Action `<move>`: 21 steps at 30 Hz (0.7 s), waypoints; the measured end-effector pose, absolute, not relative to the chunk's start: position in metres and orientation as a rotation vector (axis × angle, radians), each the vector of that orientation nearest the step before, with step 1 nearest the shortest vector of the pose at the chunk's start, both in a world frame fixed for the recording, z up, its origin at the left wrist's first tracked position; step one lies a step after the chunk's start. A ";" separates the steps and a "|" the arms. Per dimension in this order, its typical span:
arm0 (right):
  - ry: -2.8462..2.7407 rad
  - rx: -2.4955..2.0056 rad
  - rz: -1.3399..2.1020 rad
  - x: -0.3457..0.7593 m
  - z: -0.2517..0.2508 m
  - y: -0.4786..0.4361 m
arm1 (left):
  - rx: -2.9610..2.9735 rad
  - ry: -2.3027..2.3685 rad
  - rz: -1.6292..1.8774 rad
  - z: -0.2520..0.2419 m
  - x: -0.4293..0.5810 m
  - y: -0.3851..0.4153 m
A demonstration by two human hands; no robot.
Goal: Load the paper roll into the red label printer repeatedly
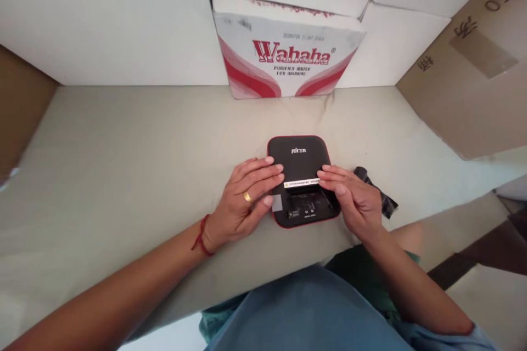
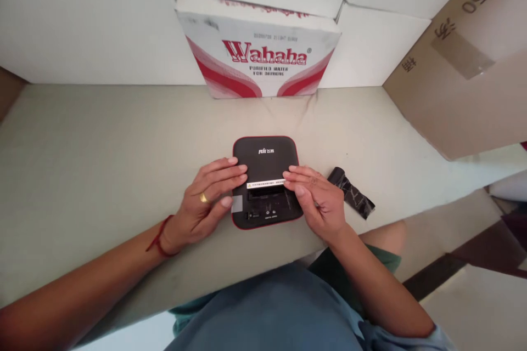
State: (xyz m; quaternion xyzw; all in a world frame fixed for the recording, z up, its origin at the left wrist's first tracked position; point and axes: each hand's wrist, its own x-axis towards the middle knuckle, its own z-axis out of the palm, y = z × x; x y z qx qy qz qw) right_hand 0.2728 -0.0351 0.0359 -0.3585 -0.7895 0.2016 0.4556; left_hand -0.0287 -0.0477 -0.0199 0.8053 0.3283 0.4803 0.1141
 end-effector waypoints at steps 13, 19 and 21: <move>-2.266 -0.756 0.192 0.276 0.037 -0.099 | 1.389 0.748 1.063 -0.035 -0.027 -0.042; -2.262 -0.753 0.212 0.284 0.034 -0.099 | 1.340 0.685 1.043 -0.032 -0.027 -0.035; -2.268 -0.747 0.239 0.284 0.035 -0.098 | 1.354 0.690 1.025 -0.031 -0.027 -0.035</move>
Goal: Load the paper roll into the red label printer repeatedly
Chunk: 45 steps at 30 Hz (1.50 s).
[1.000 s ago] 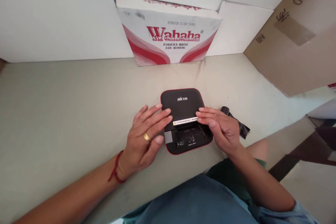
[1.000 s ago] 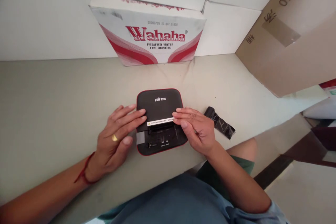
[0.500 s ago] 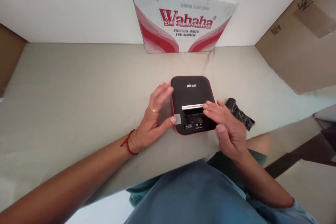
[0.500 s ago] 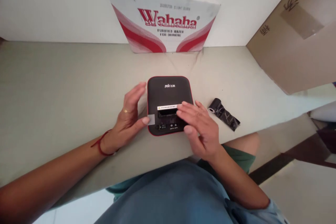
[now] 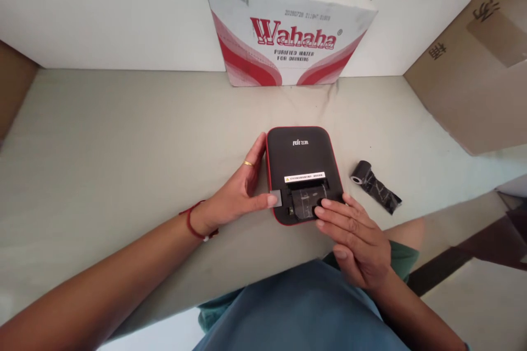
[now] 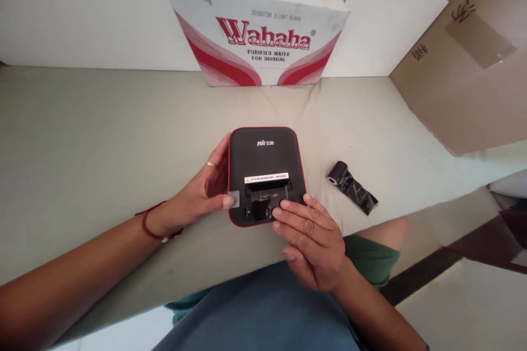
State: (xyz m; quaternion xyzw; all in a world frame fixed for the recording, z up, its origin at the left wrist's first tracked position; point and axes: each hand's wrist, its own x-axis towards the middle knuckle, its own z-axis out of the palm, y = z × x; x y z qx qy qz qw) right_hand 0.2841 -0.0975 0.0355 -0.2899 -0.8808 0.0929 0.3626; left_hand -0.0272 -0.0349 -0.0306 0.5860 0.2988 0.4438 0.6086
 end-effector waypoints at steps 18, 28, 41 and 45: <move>-2.372 -1.286 0.452 0.247 0.103 -0.015 | 1.398 0.724 1.130 -0.039 -0.021 -0.030; -2.982 -1.688 -0.081 0.182 0.103 0.027 | 1.416 0.763 1.170 -0.050 -0.019 -0.028; -2.641 -1.190 0.743 0.294 0.161 -0.007 | 1.422 0.773 1.214 -0.049 -0.016 -0.028; -2.379 -1.412 0.762 0.366 0.160 0.004 | 1.413 0.762 1.203 -0.050 -0.016 -0.027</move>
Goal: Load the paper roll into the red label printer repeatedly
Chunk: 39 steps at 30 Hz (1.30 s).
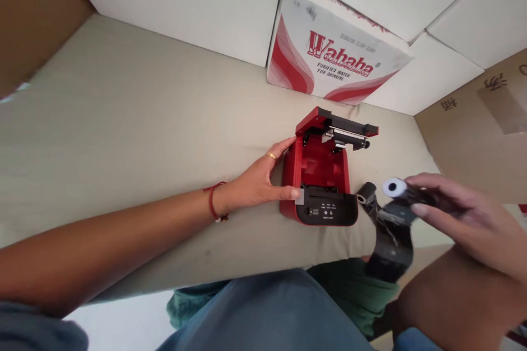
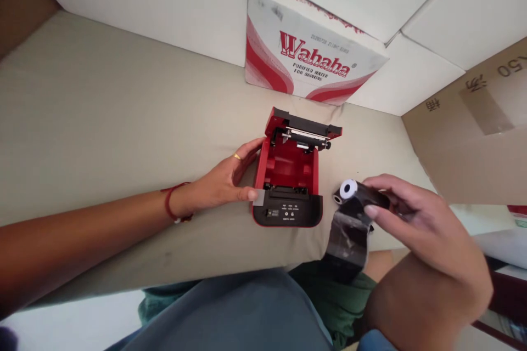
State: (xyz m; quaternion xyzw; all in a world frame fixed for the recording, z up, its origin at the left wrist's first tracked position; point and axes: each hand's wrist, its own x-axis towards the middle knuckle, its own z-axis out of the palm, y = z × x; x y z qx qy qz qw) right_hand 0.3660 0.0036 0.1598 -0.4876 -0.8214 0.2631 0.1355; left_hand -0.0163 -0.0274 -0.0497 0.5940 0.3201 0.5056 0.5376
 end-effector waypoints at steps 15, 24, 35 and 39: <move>-2.328 -1.660 0.466 0.376 0.071 0.071 | 1.370 0.731 1.199 -0.052 -0.018 -0.026; -2.780 -1.370 0.701 0.407 0.054 0.050 | 1.354 0.714 1.190 -0.049 -0.018 -0.028; -2.794 -0.533 1.555 0.393 0.166 0.002 | 1.303 0.708 1.170 -0.045 -0.017 -0.029; -2.735 -0.868 1.209 0.327 0.163 -0.001 | 1.323 0.719 1.176 -0.046 -0.018 -0.028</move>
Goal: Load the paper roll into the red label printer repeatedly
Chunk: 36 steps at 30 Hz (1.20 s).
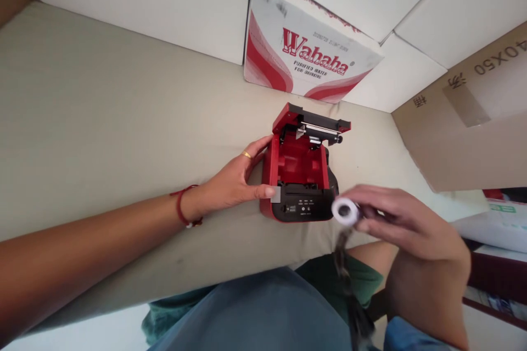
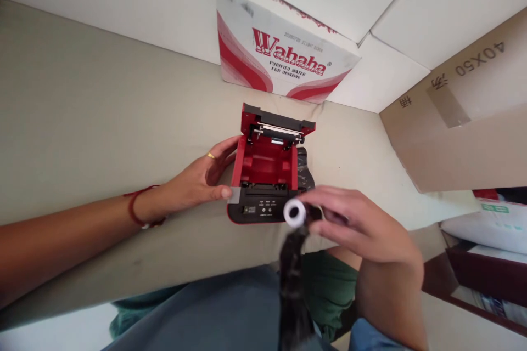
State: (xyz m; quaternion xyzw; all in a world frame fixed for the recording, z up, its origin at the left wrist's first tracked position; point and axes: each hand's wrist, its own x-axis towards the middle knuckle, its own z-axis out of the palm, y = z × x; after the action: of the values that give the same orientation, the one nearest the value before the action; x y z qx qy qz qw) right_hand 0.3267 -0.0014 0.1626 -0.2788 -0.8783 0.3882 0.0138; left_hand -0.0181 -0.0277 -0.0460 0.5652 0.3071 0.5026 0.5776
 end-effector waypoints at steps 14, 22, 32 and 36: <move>-2.990 -1.968 0.049 0.179 0.132 0.008 | 1.389 0.730 1.203 -0.049 -0.017 -0.027; -3.017 -2.017 -0.074 0.173 0.137 0.005 | 1.361 0.722 1.210 -0.050 -0.015 -0.026; -3.140 -1.947 -0.022 0.162 0.127 0.017 | 1.348 0.721 1.206 -0.049 -0.015 -0.026; -3.016 -1.794 0.140 0.179 0.119 0.021 | 1.357 0.721 1.208 -0.048 -0.015 -0.026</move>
State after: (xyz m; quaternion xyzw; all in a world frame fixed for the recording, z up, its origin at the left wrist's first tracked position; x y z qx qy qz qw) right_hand 0.1788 0.0207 0.1187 -0.5020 -0.8442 0.0391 -0.1840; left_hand -0.0152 -0.0265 -0.0481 0.5756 0.3058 0.5125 0.5591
